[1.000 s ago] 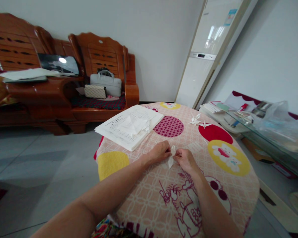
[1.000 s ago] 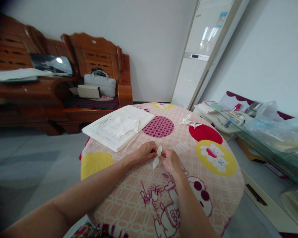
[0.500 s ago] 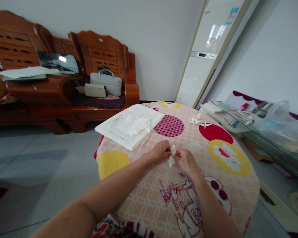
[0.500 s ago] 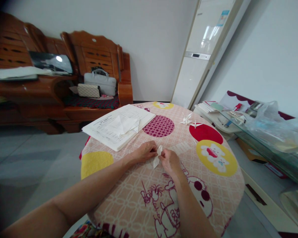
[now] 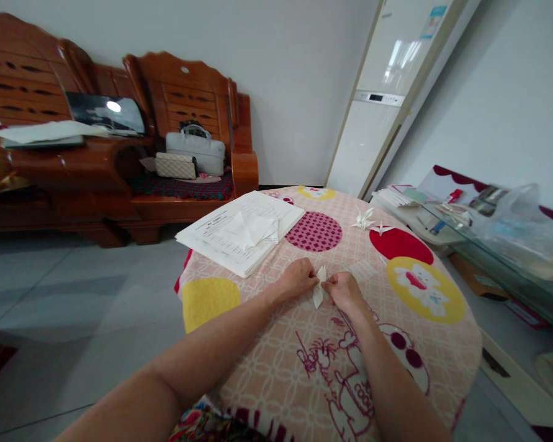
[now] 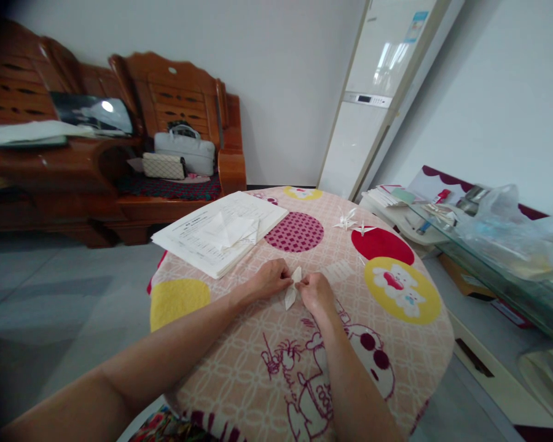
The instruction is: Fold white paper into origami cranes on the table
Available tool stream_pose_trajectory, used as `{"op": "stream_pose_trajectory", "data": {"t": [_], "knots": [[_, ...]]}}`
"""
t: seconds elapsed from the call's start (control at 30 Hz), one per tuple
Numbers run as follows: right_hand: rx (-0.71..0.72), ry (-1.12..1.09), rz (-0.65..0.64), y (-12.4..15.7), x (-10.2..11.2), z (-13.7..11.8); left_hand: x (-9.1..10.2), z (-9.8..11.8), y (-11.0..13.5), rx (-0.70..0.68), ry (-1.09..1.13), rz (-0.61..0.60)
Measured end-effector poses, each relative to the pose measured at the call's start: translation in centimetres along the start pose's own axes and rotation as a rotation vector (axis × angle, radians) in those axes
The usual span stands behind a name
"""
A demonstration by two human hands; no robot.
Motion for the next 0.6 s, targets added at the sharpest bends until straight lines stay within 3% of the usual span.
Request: {"op": "stream_pose_trajectory", "data": {"t": [0.37, 0.6], "knots": [[-0.074, -0.029, 0.022, -0.06, -0.16, -0.23, -0.48, 0.30, -0.13, 0.112, -0.037, 0.048], [-0.080, -0.015, 0.045, -0.11, -0.03, -0.26, -0.70, 0.72, 0.51, 0.098, -0.092, 0.073]]}}
Point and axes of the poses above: each hand's wrist, its own y-axis away from the middle knuckle, its own x-axis out of the back of the hand, z = x × y, the point moved 1 cm from there along -y, towards the middle knuckle, and after that the axes turned 12 degrees about y, right-handed, at the moved point
